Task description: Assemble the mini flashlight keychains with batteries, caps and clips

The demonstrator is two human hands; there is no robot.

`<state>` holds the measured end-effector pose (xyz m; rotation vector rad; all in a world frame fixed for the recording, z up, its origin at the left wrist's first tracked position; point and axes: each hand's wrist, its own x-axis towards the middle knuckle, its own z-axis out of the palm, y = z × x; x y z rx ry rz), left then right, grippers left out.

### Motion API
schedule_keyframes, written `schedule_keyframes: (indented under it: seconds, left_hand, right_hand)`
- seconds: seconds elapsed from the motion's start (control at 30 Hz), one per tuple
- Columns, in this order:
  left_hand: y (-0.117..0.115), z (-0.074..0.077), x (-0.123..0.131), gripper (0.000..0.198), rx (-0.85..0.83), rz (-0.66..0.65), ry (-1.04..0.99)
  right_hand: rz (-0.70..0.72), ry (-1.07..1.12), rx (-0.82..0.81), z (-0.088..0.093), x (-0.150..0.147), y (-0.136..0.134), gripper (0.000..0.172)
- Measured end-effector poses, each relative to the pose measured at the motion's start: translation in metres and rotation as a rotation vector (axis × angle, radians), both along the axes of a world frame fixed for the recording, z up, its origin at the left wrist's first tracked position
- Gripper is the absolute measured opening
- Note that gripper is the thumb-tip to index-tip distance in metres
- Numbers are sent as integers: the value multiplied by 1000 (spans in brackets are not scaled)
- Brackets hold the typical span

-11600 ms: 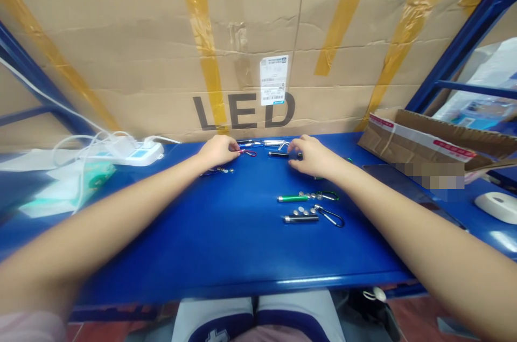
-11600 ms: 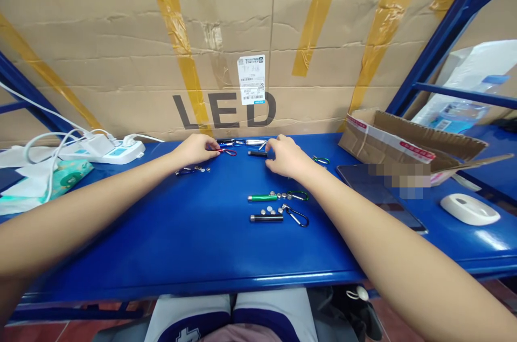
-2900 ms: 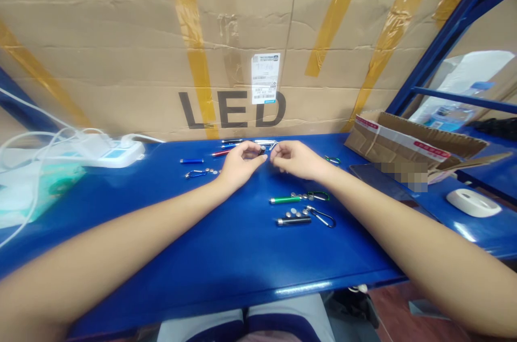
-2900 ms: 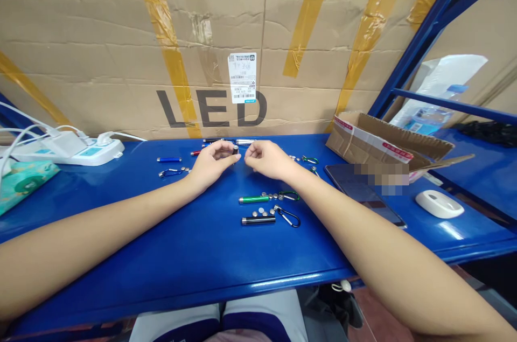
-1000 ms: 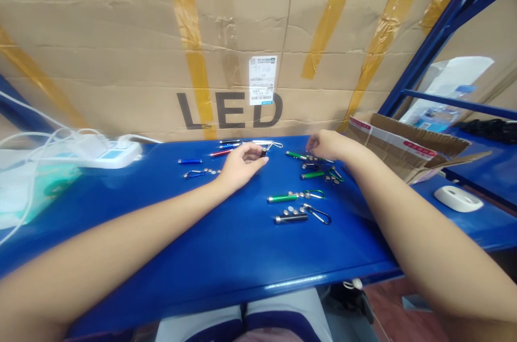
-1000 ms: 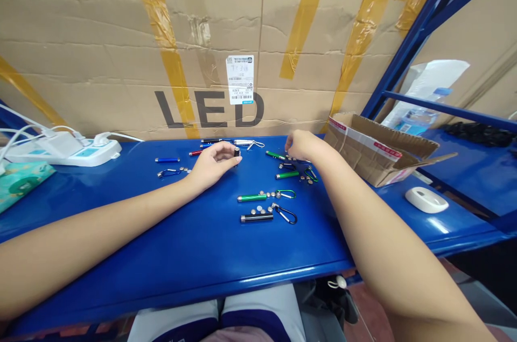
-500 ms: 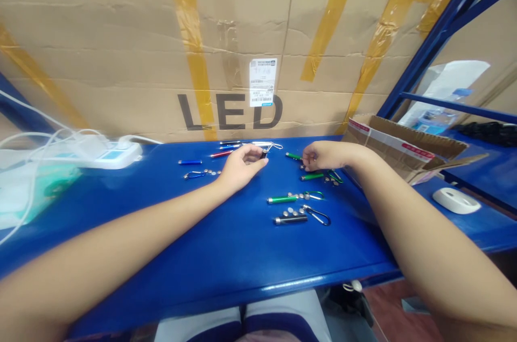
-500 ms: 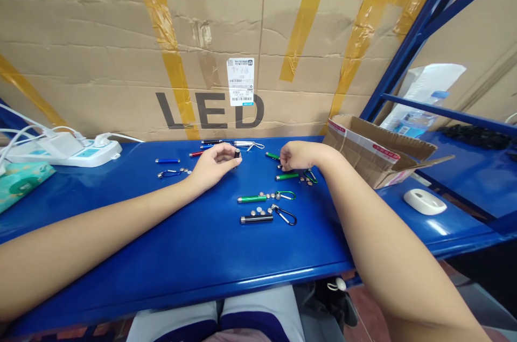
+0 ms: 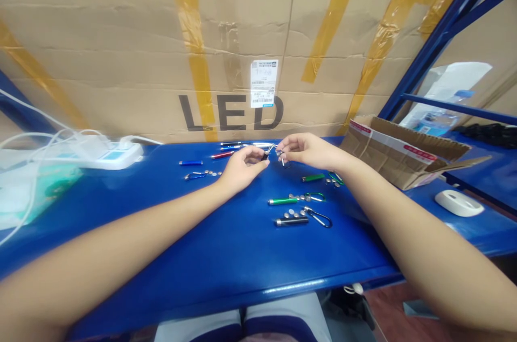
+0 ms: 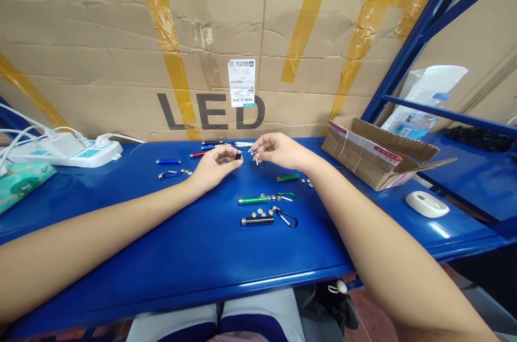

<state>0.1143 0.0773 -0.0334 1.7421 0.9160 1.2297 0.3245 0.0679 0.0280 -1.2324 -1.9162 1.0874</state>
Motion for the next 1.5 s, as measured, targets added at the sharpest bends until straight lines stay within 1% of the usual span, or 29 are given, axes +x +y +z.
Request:
schedule_keyframes:
  seconds: [0.1,0.17,0.23,0.3,0.43,0.5,0.6,0.63,0.73,0.87,1.1,1.27,1.37,1.43,1.5]
  left_hand:
    - [0,0,1,18,1,-1,-16]
    - [0,1,1,18,-13,-17,-51]
    - [0,2,1,14,-37,-49,-87]
    - [0,3,0,7,-64,-77,-92]
    - [2,3,-2,17,-92,-100,-70]
    - [2,3,-3,16,-93,-108,-57]
    - [2,2,-2,7,-35,-70,-8]
    - [1,1,-2,7,-6,-49,11]
    - [-2,2,-1,16,31,-7,63]
    - [-5,4,0,24,39,22,97]
    - [-5,5,-1,24,64,23,194]
    - [-3,2,-1,29,101,-13,171]
    - [-1,1,-1,28,114,-7,167]
    - [0,0,-1,25,124,5,175]
    - [0,0,-1,23,116,17,181]
  right_hand:
    - [1,57,14,-3,-6,-1,12]
    - [-22,110,-4,-5,-11,-2,12]
    - [-26,145,-44,-6,-15,-4,14]
    - [-22,127,-73,-8,-17,-6,15]
    - [-33,42,-25,-11,-19,-7,13]
    - [-34,47,-5,-12,-20,-7,13]
    - [-44,127,0,-12,-23,-6,11]
    - [-56,165,4,-13,-24,-6,12]
    - [-91,252,32,-15,-27,-4,18]
    - [-83,286,56,-18,-28,-2,19]
    - [-9,148,120,-17,-24,-3,19]
    - [1,5,109,-13,-21,-5,21]
    - [2,-99,106,-11,-22,-9,21]
    - [-1,-158,82,-10,-23,-11,19]
    - [-4,-149,1,-10,-24,-12,16]
